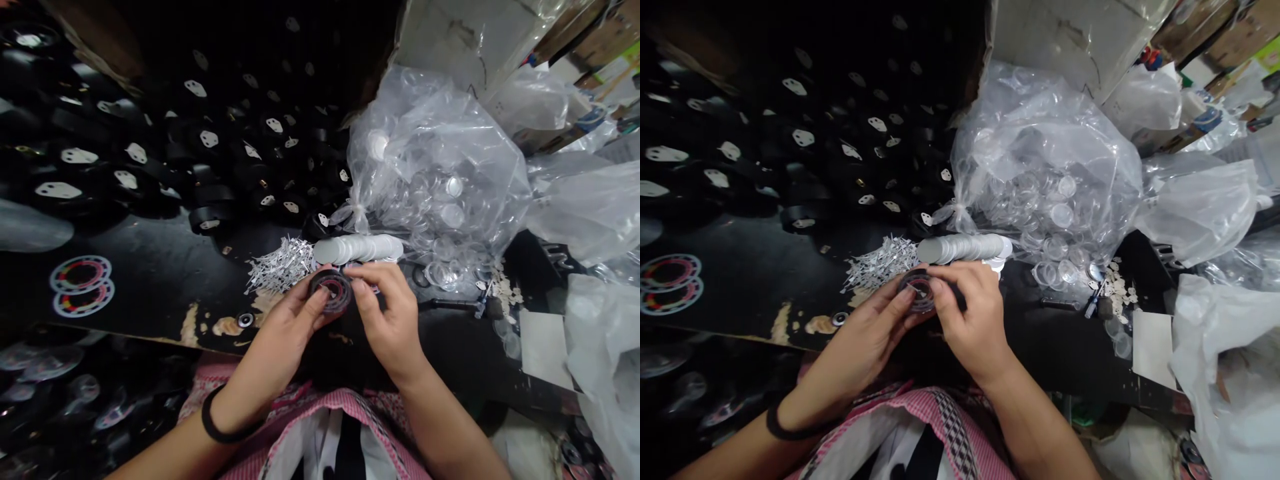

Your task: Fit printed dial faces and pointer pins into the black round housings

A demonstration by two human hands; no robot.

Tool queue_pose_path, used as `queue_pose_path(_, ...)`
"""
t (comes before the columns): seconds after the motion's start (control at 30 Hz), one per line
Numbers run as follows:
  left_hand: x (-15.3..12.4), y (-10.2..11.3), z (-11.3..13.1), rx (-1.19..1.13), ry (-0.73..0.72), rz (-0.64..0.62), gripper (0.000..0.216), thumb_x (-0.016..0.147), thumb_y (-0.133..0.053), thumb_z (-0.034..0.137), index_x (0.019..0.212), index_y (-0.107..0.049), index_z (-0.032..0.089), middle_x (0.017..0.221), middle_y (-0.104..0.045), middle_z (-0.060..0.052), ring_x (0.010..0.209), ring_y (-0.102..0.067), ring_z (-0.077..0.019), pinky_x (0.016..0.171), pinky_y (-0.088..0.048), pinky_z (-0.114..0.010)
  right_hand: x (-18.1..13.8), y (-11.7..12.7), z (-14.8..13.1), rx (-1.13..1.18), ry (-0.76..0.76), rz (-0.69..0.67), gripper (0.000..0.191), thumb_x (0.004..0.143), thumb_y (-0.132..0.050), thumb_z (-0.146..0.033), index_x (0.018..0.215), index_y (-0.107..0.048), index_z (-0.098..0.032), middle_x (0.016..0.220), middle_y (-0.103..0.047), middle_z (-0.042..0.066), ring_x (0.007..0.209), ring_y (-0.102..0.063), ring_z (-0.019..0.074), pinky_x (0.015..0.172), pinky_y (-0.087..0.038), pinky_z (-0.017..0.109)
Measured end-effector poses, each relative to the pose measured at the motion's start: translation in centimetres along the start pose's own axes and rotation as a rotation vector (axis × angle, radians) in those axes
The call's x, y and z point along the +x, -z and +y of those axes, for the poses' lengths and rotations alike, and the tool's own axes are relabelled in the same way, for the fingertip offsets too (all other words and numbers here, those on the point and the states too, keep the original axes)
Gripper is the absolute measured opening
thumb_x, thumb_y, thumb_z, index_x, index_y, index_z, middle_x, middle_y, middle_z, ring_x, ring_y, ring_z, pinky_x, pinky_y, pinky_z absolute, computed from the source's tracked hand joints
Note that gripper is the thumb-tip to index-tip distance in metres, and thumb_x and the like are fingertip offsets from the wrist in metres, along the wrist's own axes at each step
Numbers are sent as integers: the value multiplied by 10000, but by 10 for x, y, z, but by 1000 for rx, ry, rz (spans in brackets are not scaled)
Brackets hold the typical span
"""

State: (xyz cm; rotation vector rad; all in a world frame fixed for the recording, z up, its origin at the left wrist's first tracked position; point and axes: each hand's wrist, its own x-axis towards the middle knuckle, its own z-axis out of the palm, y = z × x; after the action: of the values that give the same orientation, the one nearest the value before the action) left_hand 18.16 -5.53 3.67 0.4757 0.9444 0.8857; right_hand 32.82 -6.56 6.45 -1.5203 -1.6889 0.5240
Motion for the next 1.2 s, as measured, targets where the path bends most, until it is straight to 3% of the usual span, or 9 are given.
queue_pose_path(0.17, -9, -1, -5, 341, -167, -49, 379, 893, -685, 326, 1268, -688, 270, 1390, -657, -28, 1344, -540, -252, 1135, -388, -318, 12, -13, 0, -69, -108, -67, 435, 1058, -306, -398, 744, -547, -215, 710, -622, 10, 708, -584, 161, 707, -410, 323)
queue_pose_path(0.33, -14, -4, -7, 398, -196, -24, 320, 897, -672, 308, 1214, -705, 276, 1280, -721, -27, 1212, -643, -247, 1074, -447, -317, 11, -24, 3, -70, -29, 51, 411, 1047, -281, -327, 701, -477, -224, 653, -588, 18, 639, -559, 156, 661, -395, 319)
queue_pose_path(0.5, -8, 4, -2, 418, -216, 31, 334, 818, -753, 274, 1151, -737, 276, 1228, -737, -38, 1235, -621, -289, 1113, -408, -362, 14, -29, -5, -102, -66, -24, 427, 1051, -292, -338, 693, -492, -222, 662, -594, 12, 655, -576, 153, 688, -407, 309)
queue_pose_path(0.63, -32, 58, 3, 512, -166, 114, 342, 740, -819, 326, 1078, -779, 287, 1201, -746, -63, 1303, -567, -348, 1152, -378, -403, 14, -18, -9, -20, -35, -325, 381, 1049, -395, -386, 793, -617, -213, 771, -681, 5, 761, -634, 158, 747, -424, 300)
queue_pose_path(0.77, -80, 129, 14, 868, -287, 440, 419, 821, -701, 473, 1238, -669, 497, 1448, -594, 116, 1444, -399, -363, 1249, -218, -489, 12, -12, -4, 138, -105, -266, 278, 1032, -458, -380, 944, -670, -223, 868, -713, 11, 826, -657, 166, 759, -446, 297)
queue_pose_path(0.83, -86, 143, 26, 1079, -435, 552, 452, 828, -704, 465, 1265, -620, 544, 1559, -434, 214, 1503, -274, -359, 1276, -100, -497, 12, -17, -7, 121, -96, -299, 270, 1025, -476, -353, 893, -665, -213, 827, -703, 9, 799, -650, 170, 743, -436, 306)
queue_pose_path(1.0, -21, 110, 70, 1042, -556, 466, 432, 954, -597, 428, 1377, -549, 357, 1490, -535, 93, 1401, -445, -288, 1227, -261, -395, 16, -32, -19, 58, 9, -520, 191, 1002, -532, -268, 877, -663, -205, 851, -721, 4, 808, -658, 163, 767, -428, 311)
queue_pose_path(1.1, 20, 87, 92, 959, -532, 421, 430, 931, -633, 421, 1330, -571, 272, 1513, -479, 101, 1455, -351, -319, 1214, -219, -360, 24, -30, -6, -149, -81, -418, 178, 992, -537, -253, 918, -683, -183, 899, -722, 58, 866, -661, 210, 790, -434, 349)
queue_pose_path(1.2, 35, 86, 97, 838, -479, 397, 368, 900, -670, 398, 1226, -602, 243, 1527, -442, 117, 1502, -184, -406, 1232, -117, -433, 39, -29, 15, -416, -134, -248, 236, 958, -598, -309, 1127, -669, -160, 1084, -681, 145, 994, -629, 295, 837, -429, 431)
